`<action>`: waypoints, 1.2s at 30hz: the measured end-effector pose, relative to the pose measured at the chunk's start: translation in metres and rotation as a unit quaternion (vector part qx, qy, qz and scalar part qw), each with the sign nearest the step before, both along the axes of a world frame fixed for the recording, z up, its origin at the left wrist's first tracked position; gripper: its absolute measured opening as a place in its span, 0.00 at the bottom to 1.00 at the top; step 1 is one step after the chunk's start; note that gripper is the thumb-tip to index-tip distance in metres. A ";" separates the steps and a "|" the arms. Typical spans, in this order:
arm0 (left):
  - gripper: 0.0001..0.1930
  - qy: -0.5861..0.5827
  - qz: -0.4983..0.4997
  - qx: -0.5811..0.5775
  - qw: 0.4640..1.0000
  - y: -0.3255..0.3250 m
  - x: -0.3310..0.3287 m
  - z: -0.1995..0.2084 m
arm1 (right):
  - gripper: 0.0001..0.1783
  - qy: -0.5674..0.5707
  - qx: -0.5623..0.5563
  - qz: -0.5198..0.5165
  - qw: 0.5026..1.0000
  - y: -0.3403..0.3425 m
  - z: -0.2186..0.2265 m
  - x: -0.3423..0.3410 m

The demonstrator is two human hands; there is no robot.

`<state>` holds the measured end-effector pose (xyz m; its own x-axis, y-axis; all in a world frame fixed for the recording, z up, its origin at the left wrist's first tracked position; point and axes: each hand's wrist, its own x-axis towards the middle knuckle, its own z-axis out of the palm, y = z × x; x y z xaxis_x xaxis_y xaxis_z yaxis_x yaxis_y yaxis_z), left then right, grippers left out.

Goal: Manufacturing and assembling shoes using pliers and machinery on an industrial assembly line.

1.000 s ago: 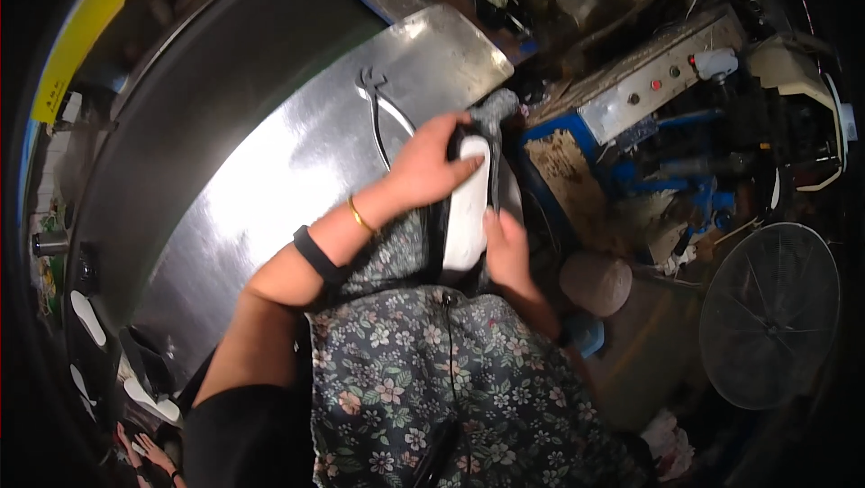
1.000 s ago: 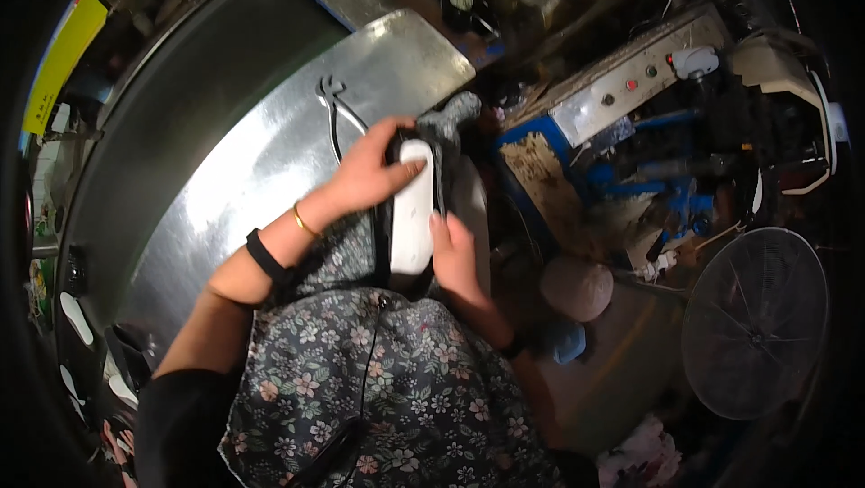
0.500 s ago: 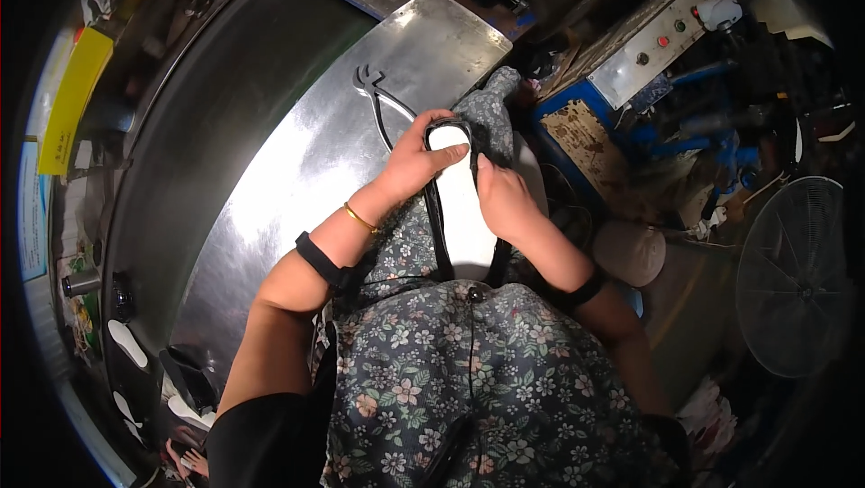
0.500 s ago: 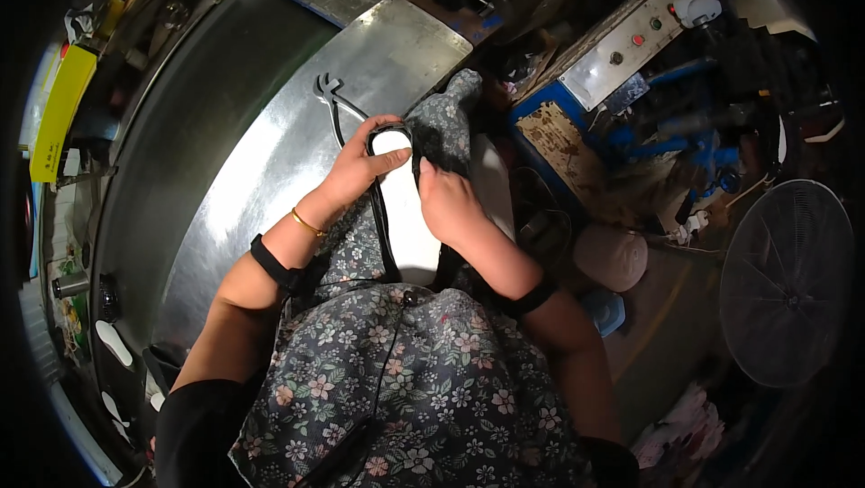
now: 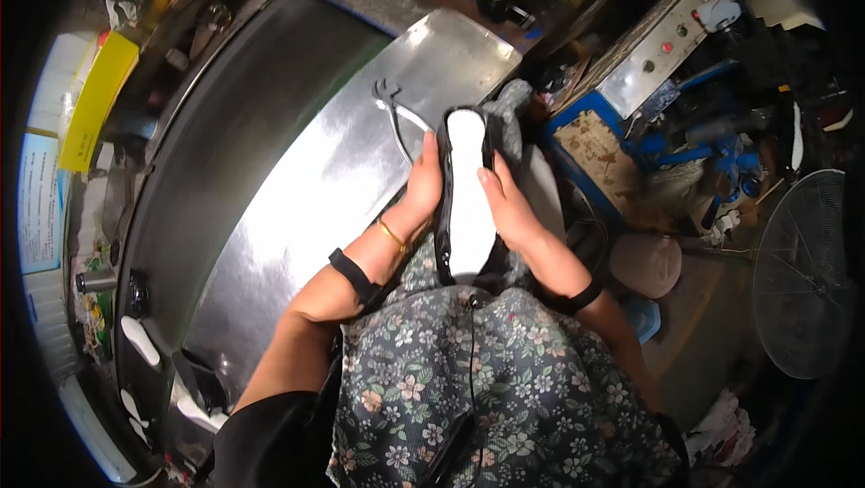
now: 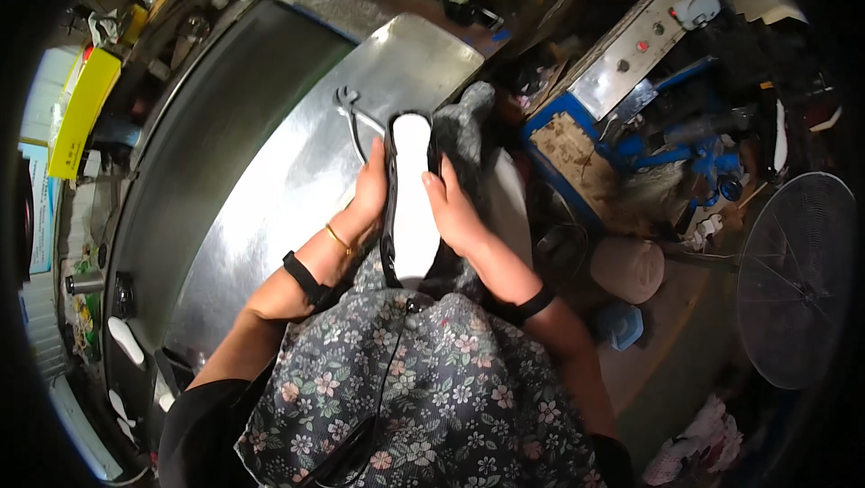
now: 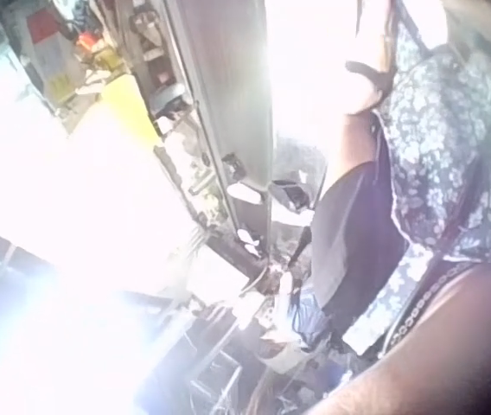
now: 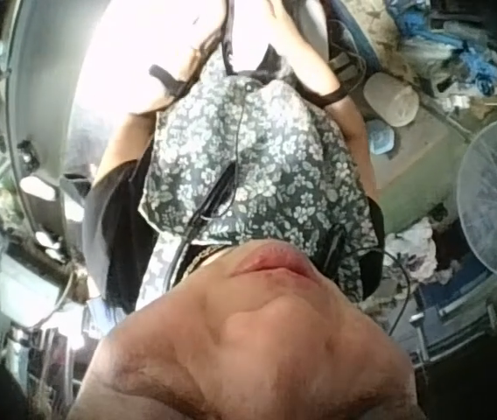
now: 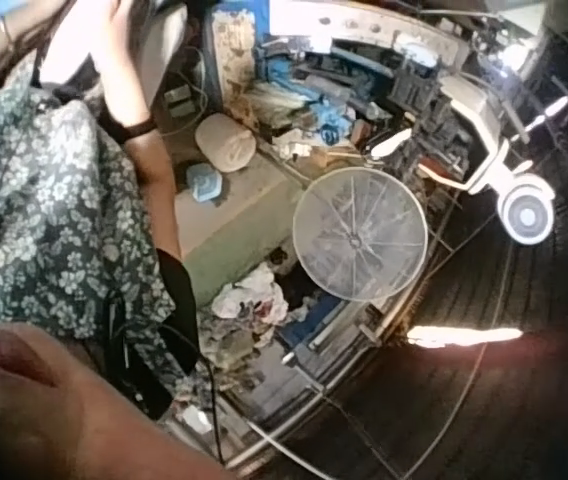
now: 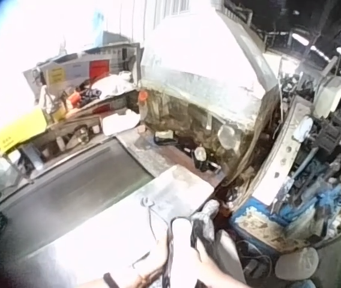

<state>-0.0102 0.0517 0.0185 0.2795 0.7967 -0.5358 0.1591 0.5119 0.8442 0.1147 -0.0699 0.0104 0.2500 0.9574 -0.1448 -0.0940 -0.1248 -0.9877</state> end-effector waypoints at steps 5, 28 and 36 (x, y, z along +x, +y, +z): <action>0.28 0.425 -0.211 0.381 0.793 0.001 -0.006 0.006 | 0.38 -0.244 -0.132 0.047 0.960 0.022 0.022 -0.017; 0.22 0.090 -0.224 0.137 0.961 0.041 0.031 0.029 | 0.20 -0.284 -0.045 0.000 0.958 0.117 0.011 0.054; 0.23 0.135 -0.180 0.337 0.914 0.003 0.008 0.017 | 0.20 -0.078 0.084 0.026 0.993 0.105 0.021 0.029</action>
